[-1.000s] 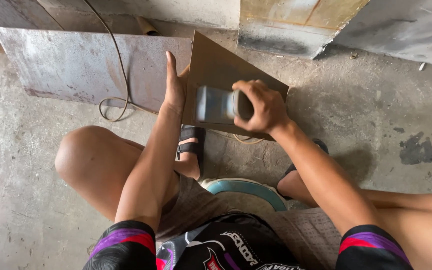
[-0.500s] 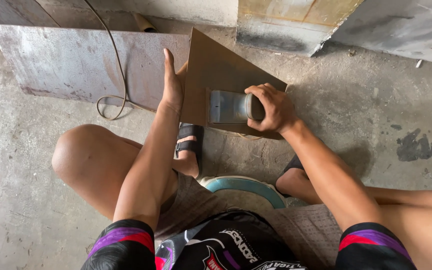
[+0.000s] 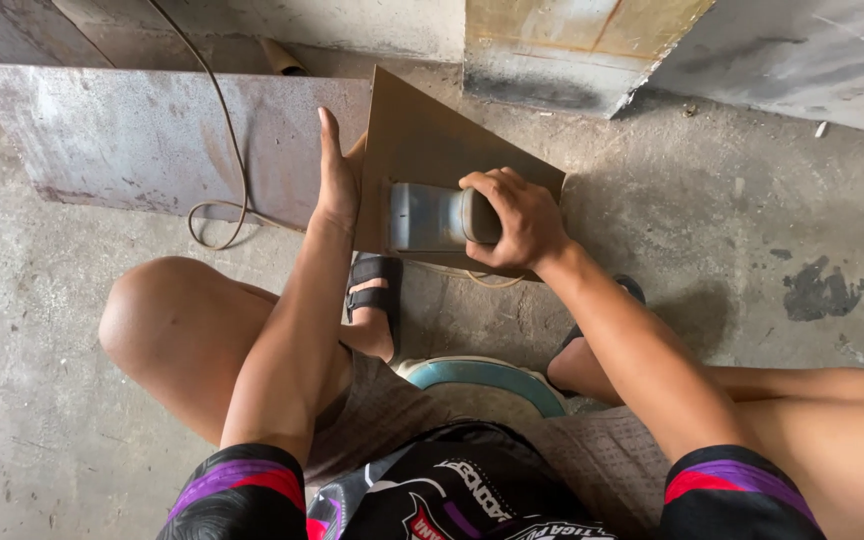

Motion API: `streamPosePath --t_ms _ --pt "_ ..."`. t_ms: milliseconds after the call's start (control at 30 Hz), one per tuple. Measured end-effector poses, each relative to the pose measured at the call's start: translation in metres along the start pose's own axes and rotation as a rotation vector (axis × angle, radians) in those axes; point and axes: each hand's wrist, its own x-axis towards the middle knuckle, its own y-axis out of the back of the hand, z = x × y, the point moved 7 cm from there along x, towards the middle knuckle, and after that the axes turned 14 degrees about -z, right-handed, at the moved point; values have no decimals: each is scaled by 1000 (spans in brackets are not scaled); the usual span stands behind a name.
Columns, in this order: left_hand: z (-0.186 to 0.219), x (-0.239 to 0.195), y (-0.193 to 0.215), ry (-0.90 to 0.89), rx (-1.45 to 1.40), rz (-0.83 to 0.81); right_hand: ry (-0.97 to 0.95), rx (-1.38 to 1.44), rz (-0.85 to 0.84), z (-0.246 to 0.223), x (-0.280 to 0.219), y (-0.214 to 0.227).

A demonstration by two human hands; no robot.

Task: Sanding a metal plate using an electric orbital sander to smooth the surface.

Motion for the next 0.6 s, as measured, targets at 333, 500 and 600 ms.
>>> streamPosePath --t_ms 333,500,600 --pt "0 -9 -10 1 18 -20 -44 13 -27 15 -32 -10" --pt "0 -9 -10 -14 11 -25 -78 25 -28 2 -6 -6" --pt "1 -15 -17 -7 36 -37 -114 65 -14 30 -3 -16"
